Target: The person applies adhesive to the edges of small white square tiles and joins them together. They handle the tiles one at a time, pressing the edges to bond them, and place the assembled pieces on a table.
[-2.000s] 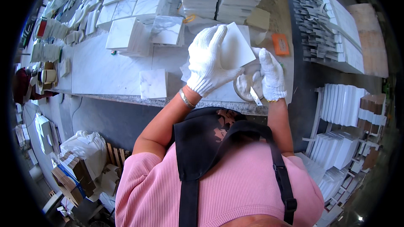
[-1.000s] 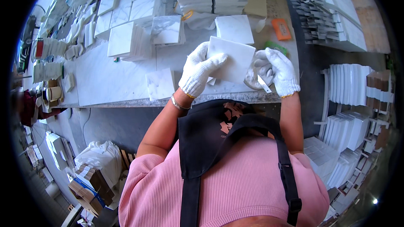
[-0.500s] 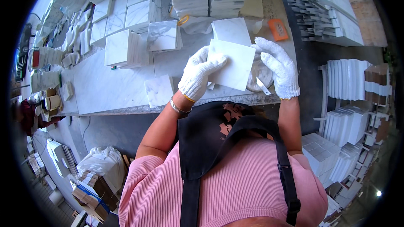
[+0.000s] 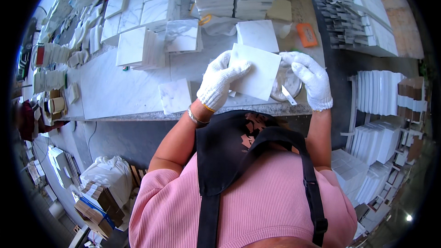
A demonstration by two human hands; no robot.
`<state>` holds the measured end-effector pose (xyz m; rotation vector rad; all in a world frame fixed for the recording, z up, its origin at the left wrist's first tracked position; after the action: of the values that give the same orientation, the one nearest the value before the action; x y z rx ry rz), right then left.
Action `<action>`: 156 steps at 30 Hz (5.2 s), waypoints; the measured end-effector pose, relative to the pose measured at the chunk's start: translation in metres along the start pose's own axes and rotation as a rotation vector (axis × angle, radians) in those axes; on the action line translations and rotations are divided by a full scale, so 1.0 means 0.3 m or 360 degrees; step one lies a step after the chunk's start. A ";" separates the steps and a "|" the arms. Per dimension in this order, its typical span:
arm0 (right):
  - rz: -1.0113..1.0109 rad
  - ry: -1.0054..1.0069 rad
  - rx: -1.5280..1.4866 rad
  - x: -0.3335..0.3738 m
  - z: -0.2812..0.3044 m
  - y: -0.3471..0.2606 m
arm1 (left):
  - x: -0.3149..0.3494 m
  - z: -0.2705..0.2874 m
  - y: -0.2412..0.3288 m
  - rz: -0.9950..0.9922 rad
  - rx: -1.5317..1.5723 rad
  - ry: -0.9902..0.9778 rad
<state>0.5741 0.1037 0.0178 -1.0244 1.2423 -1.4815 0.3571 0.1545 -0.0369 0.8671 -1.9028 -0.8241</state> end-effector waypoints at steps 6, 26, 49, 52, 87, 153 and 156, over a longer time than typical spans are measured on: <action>-0.0118 0.0145 -0.0196 0.037 0.028 0.014 | 0.011 -0.010 0.017 -0.0100 0.0104 -0.0031; -0.0057 0.0058 -0.0343 0.084 -0.036 -0.042 | 0.040 -0.015 -0.001 -0.0335 0.0082 -0.0069; -0.0576 0.0300 -0.0207 0.092 -0.050 0.147 | 0.090 -0.060 -0.021 0.0022 0.0217 -0.0005; -0.0616 0.0303 -0.0128 0.096 -0.048 0.132 | 0.093 -0.056 -0.021 0.0022 0.0209 -0.0014; -0.0590 0.0315 -0.0270 0.049 0.007 0.114 | 0.075 -0.036 -0.018 -0.0184 0.0030 0.0051; -0.0603 0.0276 -0.0529 0.008 -0.094 0.291 | 0.082 0.073 -0.164 0.0152 0.0133 -0.0392; -0.0772 0.0232 -0.0754 0.027 -0.100 0.244 | 0.133 -0.012 -0.133 0.0201 0.0336 -0.0566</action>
<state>0.5529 0.0974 -0.0585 -1.6455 1.5690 -1.6823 0.3548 0.0997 -0.0504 0.7508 -2.3648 -0.7463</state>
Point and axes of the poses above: each hand's wrist, its own x-axis away from the middle knuckle, its own z-axis out of the back of the hand, y = z × x, the point moved 6 cm from there along -x, towards the middle knuckle, and after that the axes turned 8 degrees about y, right-handed, at the moved point
